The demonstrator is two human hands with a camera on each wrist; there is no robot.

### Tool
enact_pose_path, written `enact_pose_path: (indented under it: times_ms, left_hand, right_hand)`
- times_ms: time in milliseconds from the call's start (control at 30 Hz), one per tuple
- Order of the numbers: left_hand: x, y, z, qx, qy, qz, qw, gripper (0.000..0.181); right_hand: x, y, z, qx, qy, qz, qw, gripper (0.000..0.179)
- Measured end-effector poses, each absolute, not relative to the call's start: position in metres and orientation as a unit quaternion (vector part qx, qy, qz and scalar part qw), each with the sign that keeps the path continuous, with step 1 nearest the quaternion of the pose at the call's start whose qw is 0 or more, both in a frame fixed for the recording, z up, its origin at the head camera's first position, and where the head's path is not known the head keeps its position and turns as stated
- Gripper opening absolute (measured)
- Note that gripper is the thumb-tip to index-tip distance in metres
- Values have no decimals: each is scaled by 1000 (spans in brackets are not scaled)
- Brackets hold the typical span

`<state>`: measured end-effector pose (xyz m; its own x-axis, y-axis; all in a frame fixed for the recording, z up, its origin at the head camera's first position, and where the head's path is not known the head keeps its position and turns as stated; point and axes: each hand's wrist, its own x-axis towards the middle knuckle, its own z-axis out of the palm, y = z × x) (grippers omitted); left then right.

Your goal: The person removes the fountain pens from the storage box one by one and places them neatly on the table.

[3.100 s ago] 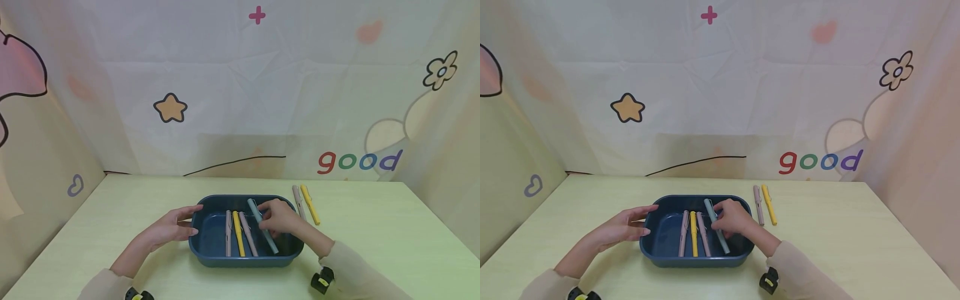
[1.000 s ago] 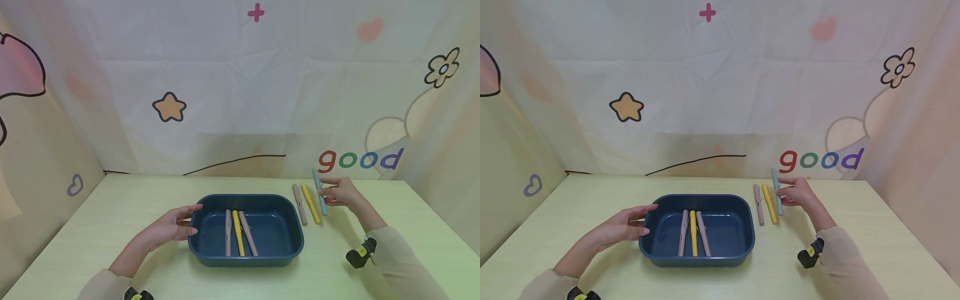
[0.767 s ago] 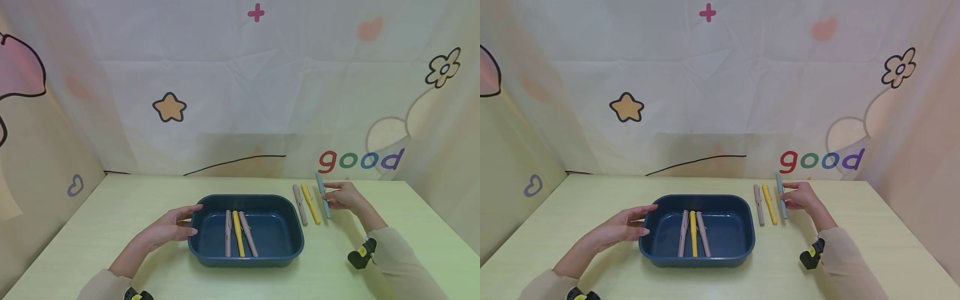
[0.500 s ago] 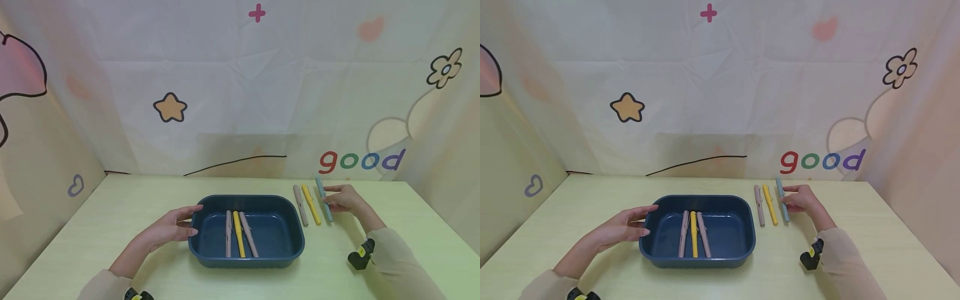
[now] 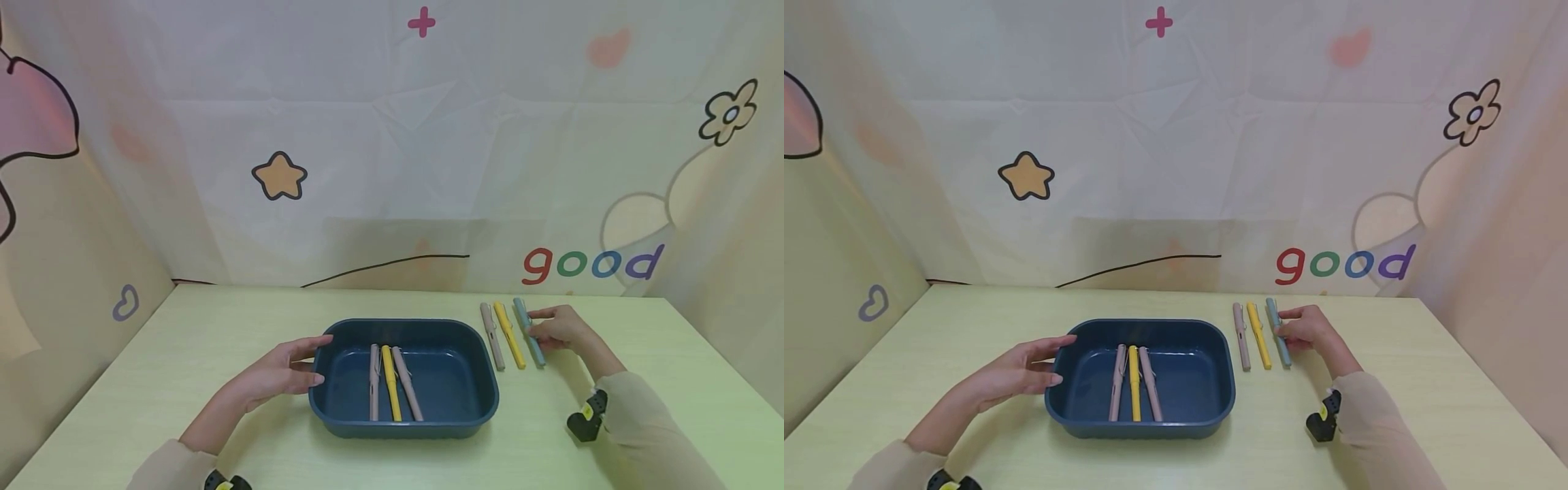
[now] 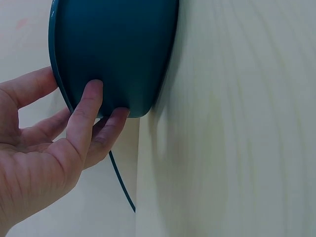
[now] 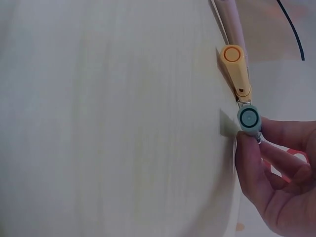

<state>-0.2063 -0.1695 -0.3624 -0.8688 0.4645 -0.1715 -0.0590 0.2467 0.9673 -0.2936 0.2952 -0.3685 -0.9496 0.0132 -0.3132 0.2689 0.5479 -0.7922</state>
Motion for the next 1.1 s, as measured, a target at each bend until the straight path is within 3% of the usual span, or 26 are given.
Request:
enact_pose_path:
  times_ms: [1100]
  left_hand:
    - [-206,-169,-362,131,765,594,212,67]
  right_hand:
    - [-293,297,-371,64,892,-426,133,45]
